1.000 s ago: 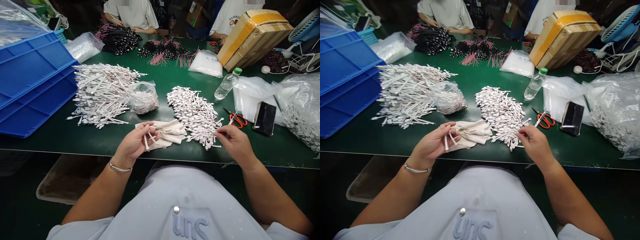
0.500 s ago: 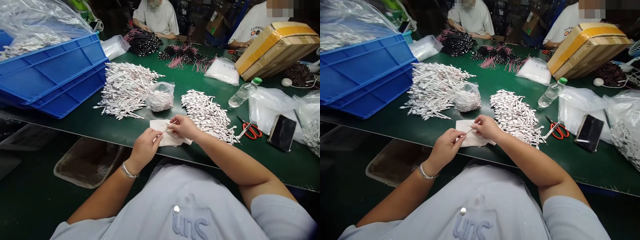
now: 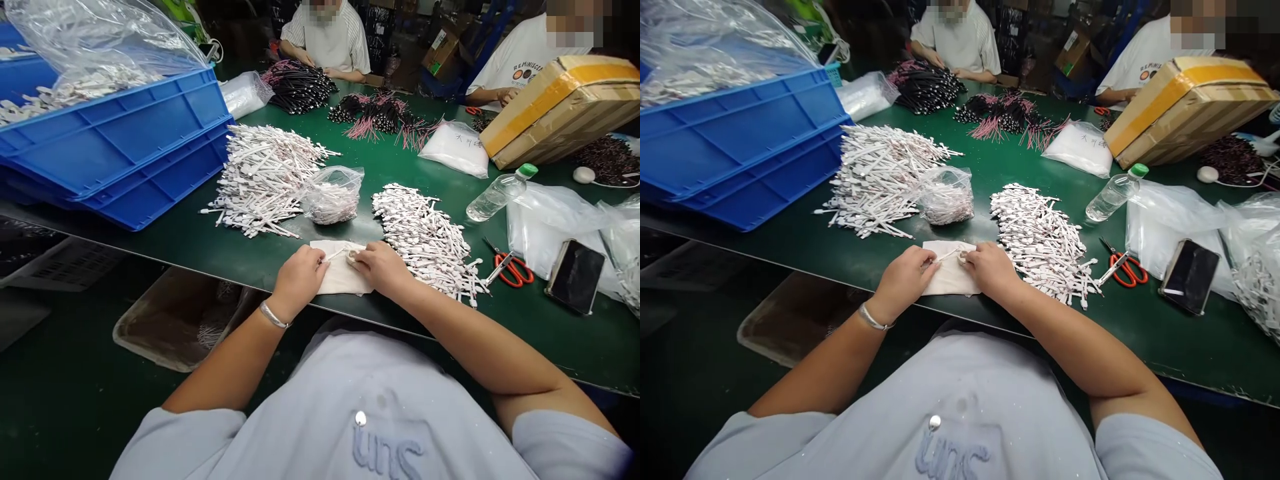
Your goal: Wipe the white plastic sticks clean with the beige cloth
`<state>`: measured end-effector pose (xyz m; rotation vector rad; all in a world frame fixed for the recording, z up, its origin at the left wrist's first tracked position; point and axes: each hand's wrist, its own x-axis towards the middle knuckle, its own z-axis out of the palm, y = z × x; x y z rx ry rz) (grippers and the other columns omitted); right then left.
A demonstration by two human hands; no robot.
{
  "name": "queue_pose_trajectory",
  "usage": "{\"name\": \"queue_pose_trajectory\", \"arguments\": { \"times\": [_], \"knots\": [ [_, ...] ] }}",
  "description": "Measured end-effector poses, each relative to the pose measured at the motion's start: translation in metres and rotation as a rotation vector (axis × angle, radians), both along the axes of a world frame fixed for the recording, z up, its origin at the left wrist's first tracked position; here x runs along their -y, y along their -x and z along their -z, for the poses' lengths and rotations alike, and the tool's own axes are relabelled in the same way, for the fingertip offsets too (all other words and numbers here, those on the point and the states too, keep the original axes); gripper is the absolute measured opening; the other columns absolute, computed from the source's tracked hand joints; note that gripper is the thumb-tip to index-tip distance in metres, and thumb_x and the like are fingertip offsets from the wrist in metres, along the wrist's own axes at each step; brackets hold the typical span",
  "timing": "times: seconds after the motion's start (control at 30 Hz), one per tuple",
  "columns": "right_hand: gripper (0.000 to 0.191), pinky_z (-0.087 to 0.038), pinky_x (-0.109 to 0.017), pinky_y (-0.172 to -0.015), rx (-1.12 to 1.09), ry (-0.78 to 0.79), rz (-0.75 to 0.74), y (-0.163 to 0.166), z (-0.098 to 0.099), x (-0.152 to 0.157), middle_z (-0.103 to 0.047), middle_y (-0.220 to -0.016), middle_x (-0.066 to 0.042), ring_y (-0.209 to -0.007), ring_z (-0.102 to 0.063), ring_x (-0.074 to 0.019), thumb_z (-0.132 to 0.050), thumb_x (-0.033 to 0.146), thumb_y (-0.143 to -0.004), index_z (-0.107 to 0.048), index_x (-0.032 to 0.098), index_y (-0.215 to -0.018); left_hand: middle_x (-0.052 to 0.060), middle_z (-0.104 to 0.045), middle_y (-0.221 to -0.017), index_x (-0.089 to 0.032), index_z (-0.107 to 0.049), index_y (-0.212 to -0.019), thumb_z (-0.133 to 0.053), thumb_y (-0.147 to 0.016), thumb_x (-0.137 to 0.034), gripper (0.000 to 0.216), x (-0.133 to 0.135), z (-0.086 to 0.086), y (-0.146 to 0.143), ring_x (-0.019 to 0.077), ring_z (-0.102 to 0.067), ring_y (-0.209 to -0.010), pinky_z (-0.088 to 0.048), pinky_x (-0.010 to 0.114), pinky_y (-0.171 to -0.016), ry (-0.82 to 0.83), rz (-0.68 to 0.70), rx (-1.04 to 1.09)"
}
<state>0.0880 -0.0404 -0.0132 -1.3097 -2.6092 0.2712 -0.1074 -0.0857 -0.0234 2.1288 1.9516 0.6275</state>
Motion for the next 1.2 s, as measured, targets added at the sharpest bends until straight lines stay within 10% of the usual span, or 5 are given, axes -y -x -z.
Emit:
{"name": "queue_pose_trajectory", "arguments": {
  "times": [0.37, 0.63, 0.87, 1.03, 1.2],
  "knots": [
    [0.036, -0.044, -0.020, -0.061, -1.494, 0.847, 0.416, -0.074, -0.026, 0.005, -0.057, -0.081, 0.001, -0.071, -0.054, -0.0151, -0.077, 0.035, -0.062, -0.054, 0.019, -0.085, 0.004, -0.059, -0.085, -0.017, -0.056, -0.083, -0.051, -0.081, -0.018, 0.006, -0.009, -0.014, -0.001, 0.0180, -0.057, -0.079, -0.043, 0.029, -0.070, 0.108, 0.041, -0.011],
    [0.048, -0.047, -0.021, -0.051, -1.414, 1.005, 0.590, -0.105, -0.025, 0.031, -0.056, -0.068, 0.000, -0.059, -0.055, -0.0159, -0.093, 0.038, -0.051, -0.057, 0.017, -0.075, 0.007, -0.060, -0.094, -0.019, -0.064, -0.086, -0.040, -0.092, -0.021, 0.024, 0.011, -0.009, -0.018, 0.0187, -0.055, -0.086, -0.043, 0.028, -0.070, -0.154, 0.168, -0.232],
    [0.042, -0.049, -0.021, -0.054, -1.365, 0.764, 0.518, -0.121, -0.049, 0.053, -0.060, -0.083, -0.002, -0.068, -0.057, -0.0166, -0.090, 0.040, -0.060, -0.066, 0.020, -0.089, 0.004, -0.059, -0.088, -0.018, -0.067, -0.094, -0.048, -0.090, -0.032, 0.024, 0.023, -0.029, -0.004, 0.0131, -0.055, -0.076, -0.045, 0.025, -0.071, -0.087, 0.177, 0.279],
    [0.032, -0.045, -0.022, -0.052, -1.051, 0.850, 0.217, -0.102, -0.061, 0.077, -0.062, -0.093, -0.007, -0.069, -0.057, -0.0178, -0.078, 0.043, -0.078, -0.070, 0.019, -0.099, 0.004, -0.058, -0.095, -0.018, -0.060, -0.113, -0.062, -0.080, -0.037, 0.037, 0.033, -0.051, -0.032, 0.0083, -0.045, -0.061, -0.043, 0.023, -0.060, 0.229, 0.349, 0.637],
    [0.030, -0.045, -0.022, -0.064, -1.053, 1.071, 0.029, -0.081, -0.060, 0.079, -0.062, -0.089, -0.005, -0.076, -0.056, -0.0172, -0.077, 0.039, -0.080, -0.070, 0.017, -0.098, 0.002, -0.054, -0.080, -0.015, -0.059, -0.083, -0.058, -0.082, -0.042, 0.027, 0.032, -0.057, -0.058, 0.0099, -0.048, -0.067, -0.041, 0.022, -0.060, 0.487, 0.533, 0.933]
  ]
}}
